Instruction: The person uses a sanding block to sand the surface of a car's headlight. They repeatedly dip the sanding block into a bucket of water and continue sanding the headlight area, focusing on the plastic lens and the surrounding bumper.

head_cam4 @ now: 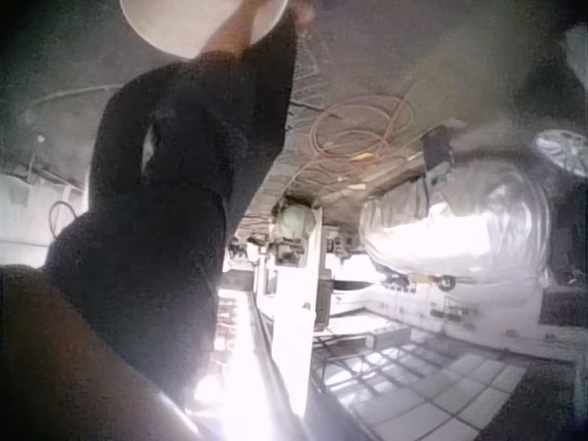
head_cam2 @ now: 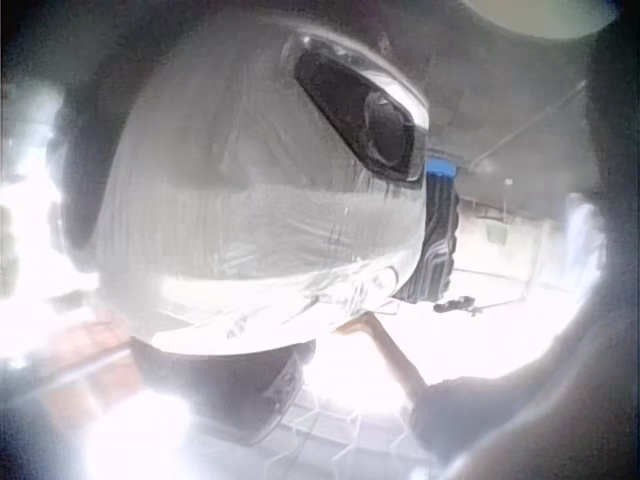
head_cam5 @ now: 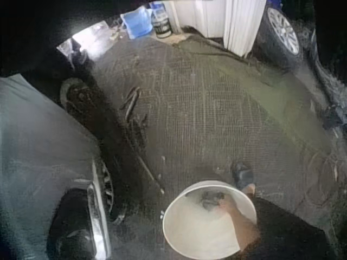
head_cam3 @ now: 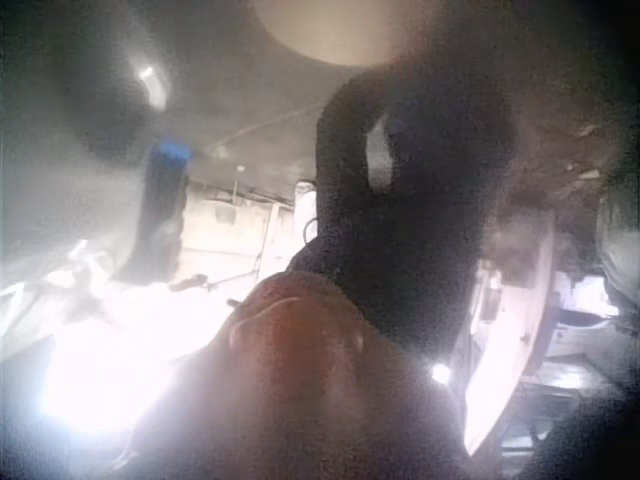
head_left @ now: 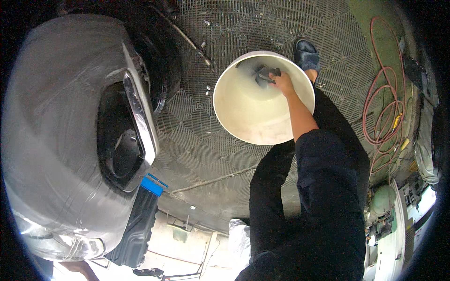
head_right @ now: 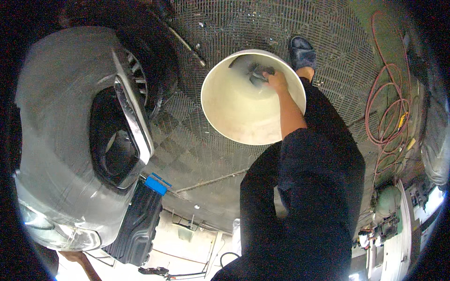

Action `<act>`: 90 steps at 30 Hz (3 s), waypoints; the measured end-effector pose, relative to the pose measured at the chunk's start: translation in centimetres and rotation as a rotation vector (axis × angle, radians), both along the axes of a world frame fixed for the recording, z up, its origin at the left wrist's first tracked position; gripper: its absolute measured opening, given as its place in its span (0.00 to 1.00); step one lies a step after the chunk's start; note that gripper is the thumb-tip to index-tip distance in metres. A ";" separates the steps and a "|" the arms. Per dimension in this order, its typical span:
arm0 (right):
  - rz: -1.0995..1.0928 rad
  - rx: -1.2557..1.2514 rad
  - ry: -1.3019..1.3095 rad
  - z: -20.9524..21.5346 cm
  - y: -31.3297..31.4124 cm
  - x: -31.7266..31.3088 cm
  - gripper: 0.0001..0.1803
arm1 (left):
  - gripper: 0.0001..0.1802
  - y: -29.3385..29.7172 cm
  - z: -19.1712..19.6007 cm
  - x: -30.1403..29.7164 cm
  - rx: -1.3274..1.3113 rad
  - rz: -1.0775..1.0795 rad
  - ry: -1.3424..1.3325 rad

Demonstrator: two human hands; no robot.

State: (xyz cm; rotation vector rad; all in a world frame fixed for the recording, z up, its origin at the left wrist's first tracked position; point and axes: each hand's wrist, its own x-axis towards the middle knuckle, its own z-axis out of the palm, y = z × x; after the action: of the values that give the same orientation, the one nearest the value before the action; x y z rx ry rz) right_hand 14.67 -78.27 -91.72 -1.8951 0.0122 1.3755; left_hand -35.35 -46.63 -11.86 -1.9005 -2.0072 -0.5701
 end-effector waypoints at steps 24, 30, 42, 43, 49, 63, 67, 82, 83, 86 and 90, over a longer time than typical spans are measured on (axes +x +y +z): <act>-0.079 0.881 0.795 58.1 20.7 -3.3 0.32 | 0.25 -3.2 -2.6 5.1 0.005 -0.071 -0.045; 0.455 1.209 -0.554 77.8 40.3 -12.4 0.33 | 0.15 -2.4 -1.9 7.0 -0.010 -0.122 -0.104; 0.703 0.974 -1.183 79.9 47.4 -16.0 0.35 | 0.14 -2.3 -2.0 7.4 0.020 -0.127 -0.182; 0.684 0.989 -1.234 80.1 47.7 -16.9 0.35 | 0.14 -2.5 -1.9 7.3 0.024 -0.129 -0.191; 0.799 1.121 -1.153 78.6 41.5 -18.7 0.32 | 0.13 -2.9 -2.4 7.5 0.022 -0.080 -0.208; 0.743 0.896 -1.272 82.6 47.7 -18.5 0.33 | 0.19 -20.3 -5.6 4.2 -0.173 0.060 -0.658; 0.802 0.875 -1.334 81.5 41.1 -22.5 0.34 | 0.20 -37.3 -8.7 -0.9 -1.027 0.488 -0.886; 0.840 0.960 -1.388 79.6 38.9 -23.1 0.34 | 0.20 -29.5 -9.2 -5.4 -0.921 0.473 -1.329; 0.833 0.970 -1.383 79.6 40.3 -22.1 0.35 | 0.20 -29.3 -9.1 -5.6 -0.937 0.467 -1.327; 0.770 0.953 -1.287 81.2 47.5 -19.0 0.37 | 0.20 -28.9 -8.8 -6.0 -0.973 0.448 -1.313; 0.703 0.775 -1.418 81.2 44.9 -23.0 0.37 | 0.20 -29.1 -8.3 -6.9 -1.003 0.452 -1.289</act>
State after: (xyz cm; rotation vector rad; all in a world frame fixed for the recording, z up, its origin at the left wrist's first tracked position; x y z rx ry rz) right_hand -8.37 -33.38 -10.51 -1.7708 -1.6986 0.0082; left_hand -42.25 -75.76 -20.16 -1.3227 -4.0058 -0.8650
